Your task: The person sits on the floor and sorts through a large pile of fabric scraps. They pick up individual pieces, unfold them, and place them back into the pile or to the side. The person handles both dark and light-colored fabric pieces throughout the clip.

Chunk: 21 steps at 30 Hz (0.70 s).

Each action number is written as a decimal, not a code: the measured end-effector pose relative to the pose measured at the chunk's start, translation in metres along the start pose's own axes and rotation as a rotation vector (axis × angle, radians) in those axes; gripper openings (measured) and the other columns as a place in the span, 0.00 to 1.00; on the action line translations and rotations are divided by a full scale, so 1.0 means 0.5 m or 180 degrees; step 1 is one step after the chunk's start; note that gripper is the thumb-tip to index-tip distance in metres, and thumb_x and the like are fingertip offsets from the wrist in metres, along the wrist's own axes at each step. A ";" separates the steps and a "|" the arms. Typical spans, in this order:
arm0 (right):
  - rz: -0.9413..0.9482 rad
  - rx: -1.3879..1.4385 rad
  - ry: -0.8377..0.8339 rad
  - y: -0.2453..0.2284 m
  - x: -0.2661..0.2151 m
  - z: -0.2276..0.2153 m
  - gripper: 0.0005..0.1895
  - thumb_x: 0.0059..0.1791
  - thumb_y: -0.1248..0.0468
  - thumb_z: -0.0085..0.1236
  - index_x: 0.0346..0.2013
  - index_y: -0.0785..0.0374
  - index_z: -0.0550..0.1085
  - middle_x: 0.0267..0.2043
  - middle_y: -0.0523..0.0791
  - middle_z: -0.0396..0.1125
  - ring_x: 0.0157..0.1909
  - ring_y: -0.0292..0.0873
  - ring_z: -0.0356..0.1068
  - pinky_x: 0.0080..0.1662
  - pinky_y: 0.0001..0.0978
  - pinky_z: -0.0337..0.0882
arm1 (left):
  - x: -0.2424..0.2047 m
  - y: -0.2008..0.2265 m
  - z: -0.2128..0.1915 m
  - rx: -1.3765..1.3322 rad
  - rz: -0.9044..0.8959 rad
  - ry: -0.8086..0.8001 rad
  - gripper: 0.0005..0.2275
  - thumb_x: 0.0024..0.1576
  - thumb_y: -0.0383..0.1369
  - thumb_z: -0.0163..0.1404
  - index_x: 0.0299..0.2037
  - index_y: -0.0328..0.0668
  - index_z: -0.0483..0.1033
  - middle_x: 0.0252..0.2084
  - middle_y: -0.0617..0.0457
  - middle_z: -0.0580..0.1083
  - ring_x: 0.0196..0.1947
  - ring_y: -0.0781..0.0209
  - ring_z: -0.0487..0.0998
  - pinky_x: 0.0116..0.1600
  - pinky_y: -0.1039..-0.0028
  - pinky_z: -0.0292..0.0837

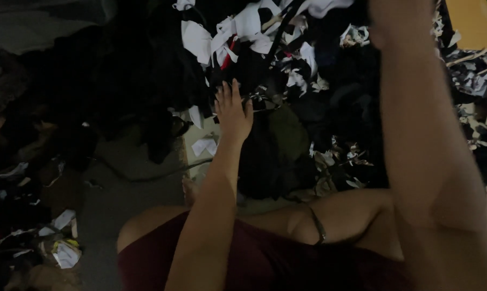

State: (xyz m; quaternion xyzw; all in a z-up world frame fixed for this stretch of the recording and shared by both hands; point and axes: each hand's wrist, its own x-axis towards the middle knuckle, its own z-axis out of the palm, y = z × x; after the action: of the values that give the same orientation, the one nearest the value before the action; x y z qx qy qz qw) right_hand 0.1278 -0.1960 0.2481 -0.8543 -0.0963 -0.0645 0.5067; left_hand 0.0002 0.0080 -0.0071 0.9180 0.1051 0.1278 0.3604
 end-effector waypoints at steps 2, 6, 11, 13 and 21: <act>-0.0065 -0.0124 -0.0055 -0.005 -0.004 -0.002 0.23 0.39 0.72 0.66 0.47 0.58 0.78 0.44 0.45 0.76 0.40 0.44 0.78 0.34 0.35 0.81 | 0.002 -0.014 0.020 -0.0119 0.0065 0.0051 0.32 0.70 0.44 0.41 0.80 0.51 0.38 0.79 0.34 0.41 0.78 0.32 0.38 0.75 0.40 0.31; -0.0192 -0.0393 -0.0129 -0.011 -0.022 -0.028 0.26 0.37 0.74 0.67 0.49 0.59 0.77 0.45 0.47 0.75 0.40 0.46 0.77 0.35 0.38 0.80 | -0.004 -0.007 0.015 0.0162 0.0240 0.0202 0.33 0.69 0.49 0.43 0.79 0.46 0.42 0.78 0.33 0.45 0.77 0.32 0.44 0.77 0.44 0.35; -0.0350 -0.0743 -0.0193 -0.020 -0.033 -0.073 0.30 0.34 0.75 0.68 0.51 0.59 0.77 0.47 0.49 0.75 0.42 0.49 0.76 0.36 0.40 0.78 | -0.030 0.026 -0.014 -0.0003 0.0312 -0.0030 0.42 0.65 0.54 0.49 0.79 0.40 0.38 0.78 0.32 0.43 0.77 0.30 0.44 0.74 0.37 0.41; -0.0437 -0.0882 -0.0200 -0.024 -0.032 -0.094 0.32 0.33 0.76 0.68 0.52 0.59 0.77 0.48 0.50 0.74 0.42 0.50 0.75 0.37 0.41 0.78 | -0.040 0.042 -0.024 -0.0020 0.0314 -0.0094 0.44 0.63 0.55 0.51 0.78 0.38 0.38 0.78 0.32 0.42 0.77 0.30 0.44 0.74 0.37 0.41; -0.0786 -0.1423 -0.0185 -0.067 -0.089 -0.212 0.38 0.30 0.78 0.69 0.55 0.60 0.76 0.50 0.53 0.73 0.44 0.55 0.74 0.39 0.46 0.75 | -0.082 0.108 -0.095 -0.0237 0.0396 0.0005 0.45 0.61 0.56 0.53 0.78 0.35 0.40 0.78 0.31 0.42 0.76 0.30 0.46 0.74 0.39 0.44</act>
State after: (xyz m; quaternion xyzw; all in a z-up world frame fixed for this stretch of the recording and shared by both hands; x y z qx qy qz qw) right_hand 0.0755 -0.2778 0.3179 -0.9283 -0.1978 -0.1210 0.2906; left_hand -0.0481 -0.0122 0.0573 0.9086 0.0433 0.1545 0.3856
